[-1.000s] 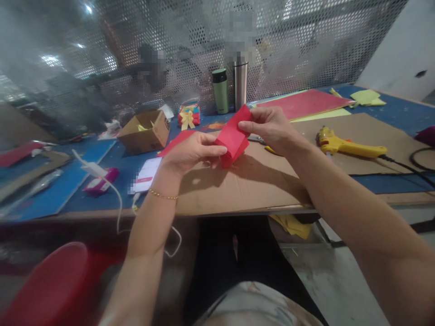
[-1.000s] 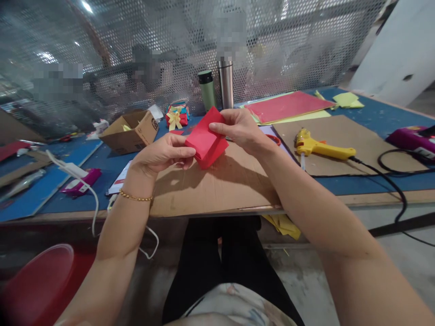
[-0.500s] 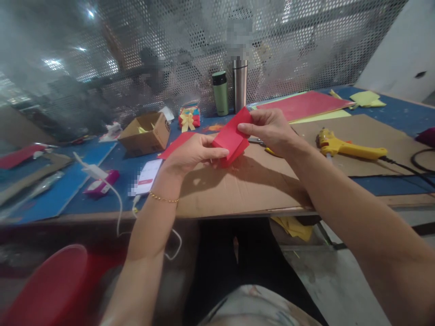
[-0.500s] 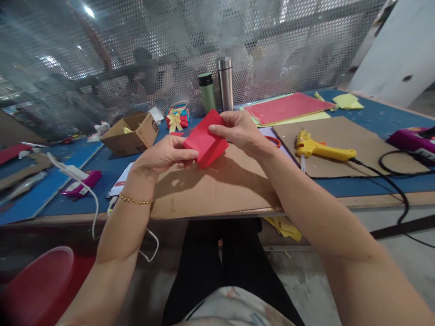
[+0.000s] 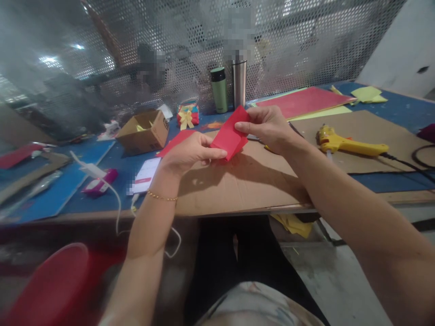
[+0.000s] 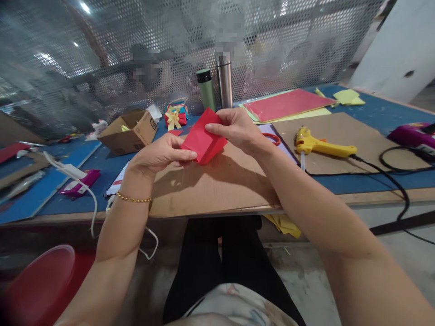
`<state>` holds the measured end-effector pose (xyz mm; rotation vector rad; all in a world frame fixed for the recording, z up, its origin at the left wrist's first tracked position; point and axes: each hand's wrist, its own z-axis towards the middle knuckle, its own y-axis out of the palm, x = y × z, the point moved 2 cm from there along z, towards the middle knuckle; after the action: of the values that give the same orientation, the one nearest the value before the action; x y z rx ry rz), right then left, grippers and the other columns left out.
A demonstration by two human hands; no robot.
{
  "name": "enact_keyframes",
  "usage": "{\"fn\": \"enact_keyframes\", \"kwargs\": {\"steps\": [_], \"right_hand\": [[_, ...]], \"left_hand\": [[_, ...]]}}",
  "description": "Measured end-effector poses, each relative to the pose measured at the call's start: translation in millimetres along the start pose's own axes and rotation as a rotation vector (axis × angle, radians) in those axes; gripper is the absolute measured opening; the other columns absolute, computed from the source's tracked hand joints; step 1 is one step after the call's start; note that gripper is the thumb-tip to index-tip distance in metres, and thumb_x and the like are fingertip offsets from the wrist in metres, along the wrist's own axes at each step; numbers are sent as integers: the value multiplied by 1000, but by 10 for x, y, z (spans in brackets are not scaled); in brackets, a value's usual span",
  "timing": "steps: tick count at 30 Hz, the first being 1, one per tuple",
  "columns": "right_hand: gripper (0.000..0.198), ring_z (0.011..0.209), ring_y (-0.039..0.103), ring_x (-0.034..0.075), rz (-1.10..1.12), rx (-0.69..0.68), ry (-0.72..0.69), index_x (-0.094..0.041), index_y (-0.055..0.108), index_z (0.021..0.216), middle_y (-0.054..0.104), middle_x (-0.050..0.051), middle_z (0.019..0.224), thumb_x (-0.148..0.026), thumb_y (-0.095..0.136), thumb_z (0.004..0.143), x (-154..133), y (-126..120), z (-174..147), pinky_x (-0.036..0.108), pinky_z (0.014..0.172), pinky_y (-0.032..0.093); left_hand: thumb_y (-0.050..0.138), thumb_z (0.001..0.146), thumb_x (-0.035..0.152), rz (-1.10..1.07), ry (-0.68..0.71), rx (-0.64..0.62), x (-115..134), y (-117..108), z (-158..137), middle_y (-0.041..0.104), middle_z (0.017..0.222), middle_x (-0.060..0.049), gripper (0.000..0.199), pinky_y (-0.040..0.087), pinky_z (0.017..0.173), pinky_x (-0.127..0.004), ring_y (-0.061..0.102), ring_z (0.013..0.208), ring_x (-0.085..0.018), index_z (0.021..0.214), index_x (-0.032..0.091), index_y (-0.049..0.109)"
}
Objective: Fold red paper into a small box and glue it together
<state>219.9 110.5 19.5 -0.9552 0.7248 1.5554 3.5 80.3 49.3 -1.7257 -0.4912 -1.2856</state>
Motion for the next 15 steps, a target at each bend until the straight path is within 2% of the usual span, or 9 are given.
{"fn": "enact_keyframes", "kwargs": {"steps": [5, 15], "right_hand": [[24, 73, 65, 19, 7, 13, 16, -23, 73, 69, 68, 0, 72, -34, 93, 75, -15, 9, -5, 33, 63, 52], [41, 71, 62, 19, -21, -19, -29, -24, 74, 69, 66, 1, 70, -59, 96, 67, -18, -27, -4, 32, 57, 50]], "left_hand": [[88, 75, 32, -2, 23, -3, -1, -4, 12, 63, 56, 0, 27, 36, 48, -21, 52, 49, -7, 65, 16, 70], [86, 74, 29, -2, 53, -43, 16, 1, -11, 68, 63, 0, 20, 42, 53, -21, 59, 55, -9, 72, 15, 71]]}}
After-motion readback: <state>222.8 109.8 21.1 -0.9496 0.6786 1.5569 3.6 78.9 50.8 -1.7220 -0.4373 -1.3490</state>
